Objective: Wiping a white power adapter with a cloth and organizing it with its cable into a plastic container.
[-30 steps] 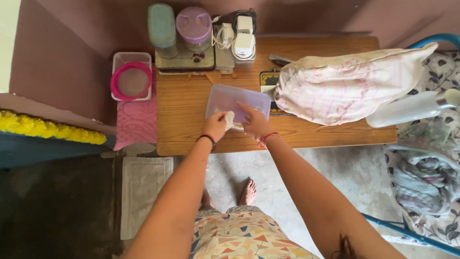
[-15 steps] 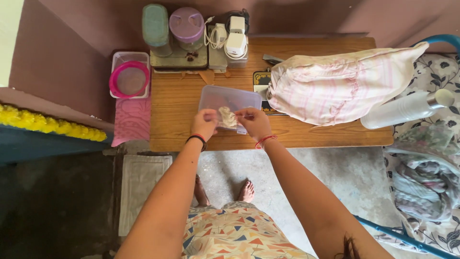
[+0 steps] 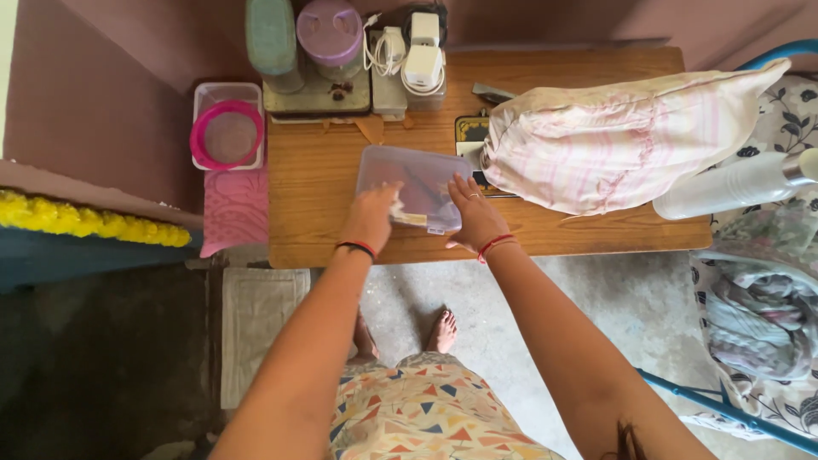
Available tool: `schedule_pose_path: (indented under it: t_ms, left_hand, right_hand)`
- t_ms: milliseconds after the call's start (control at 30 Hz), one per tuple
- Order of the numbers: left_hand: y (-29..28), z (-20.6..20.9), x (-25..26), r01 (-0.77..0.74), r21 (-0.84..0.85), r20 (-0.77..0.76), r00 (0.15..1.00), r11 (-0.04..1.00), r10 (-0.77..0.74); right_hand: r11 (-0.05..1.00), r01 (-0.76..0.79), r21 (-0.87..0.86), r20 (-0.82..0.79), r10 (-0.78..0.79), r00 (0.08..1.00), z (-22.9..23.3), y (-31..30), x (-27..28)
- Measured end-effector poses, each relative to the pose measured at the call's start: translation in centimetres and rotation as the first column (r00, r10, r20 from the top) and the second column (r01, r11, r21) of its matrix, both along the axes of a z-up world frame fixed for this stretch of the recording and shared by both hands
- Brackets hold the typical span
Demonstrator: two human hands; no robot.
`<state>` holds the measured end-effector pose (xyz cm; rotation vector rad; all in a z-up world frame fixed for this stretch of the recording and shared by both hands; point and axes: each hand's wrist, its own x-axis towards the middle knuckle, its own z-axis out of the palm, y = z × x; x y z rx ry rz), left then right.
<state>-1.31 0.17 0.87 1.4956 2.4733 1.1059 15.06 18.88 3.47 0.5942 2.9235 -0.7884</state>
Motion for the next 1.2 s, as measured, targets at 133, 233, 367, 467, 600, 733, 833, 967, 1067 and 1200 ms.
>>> schedule_pose_path:
  t_ms: [133,233,367,467,600,733,833,967,1067,1200]
  left_hand:
    - [-1.5,2.4,0.1,-0.171,-0.291,0.165,0.96,0.941,0.226]
    - [-0.2,-1.2,1.2,-0.129,-0.205,0.068,0.987,0.97,0.146]
    - [4.1,-4.0,5.0,-0.002,-0.144,0.13,0.991,0.99,0.021]
    - [6.5,-2.2,7.8,0.087,-0.132,0.111,0.991,0.987,-0.072]
    - [5.1,-5.0,5.5,0.042,-0.213,-0.001,0.999,0.976,-0.043]
    - [-0.3,-2.9,0.5,-0.033,-0.162,-0.171,0.985,0.986,0.004]
    - [0.6,-1.4,1.7,-0.126,-0.32,-0.099,0.99,0.939,0.099]
    - [6.4,-5.0,7.0,0.04,-0.275,-0.091,0.994,0.961,-0.067]
    - [7.9,-1.6,8.8,0.164,-0.209,-0.011,0.985,0.964,-0.17]
    - [3.8,-3.5,4.6,0.115,-0.285,-0.143,0.977,0.952,-0.161]
  right_hand:
    - [0.997,-0.04,0.072,0.033,0.038,0.999,-1.9,0.4,0.1]
    - [0.999,-0.012,0.038,0.082,0.009,0.997,-2.0,0.7,0.2]
    - [1.0,-0.02,0.024,0.096,0.018,0.995,-1.6,1.0,0.0]
    - [0.999,-0.036,0.023,0.107,0.033,0.994,-2.0,1.3,0.3]
    - [0.998,-0.066,0.025,0.087,0.063,0.994,-1.3,1.9,0.5]
    - [0.998,-0.059,0.0,0.087,0.058,0.994,-0.9,1.7,0.8]
    - [0.998,-0.05,-0.027,0.069,0.051,0.996,-1.1,1.9,1.0]
    - [0.998,-0.062,-0.008,0.035,0.062,0.997,-1.8,2.4,1.0]
    - [0.997,-0.073,-0.006,0.034,0.073,0.997,-2.1,2.5,1.3]
    - [0.997,-0.06,-0.042,0.067,0.063,0.996,-0.9,2.4,1.0]
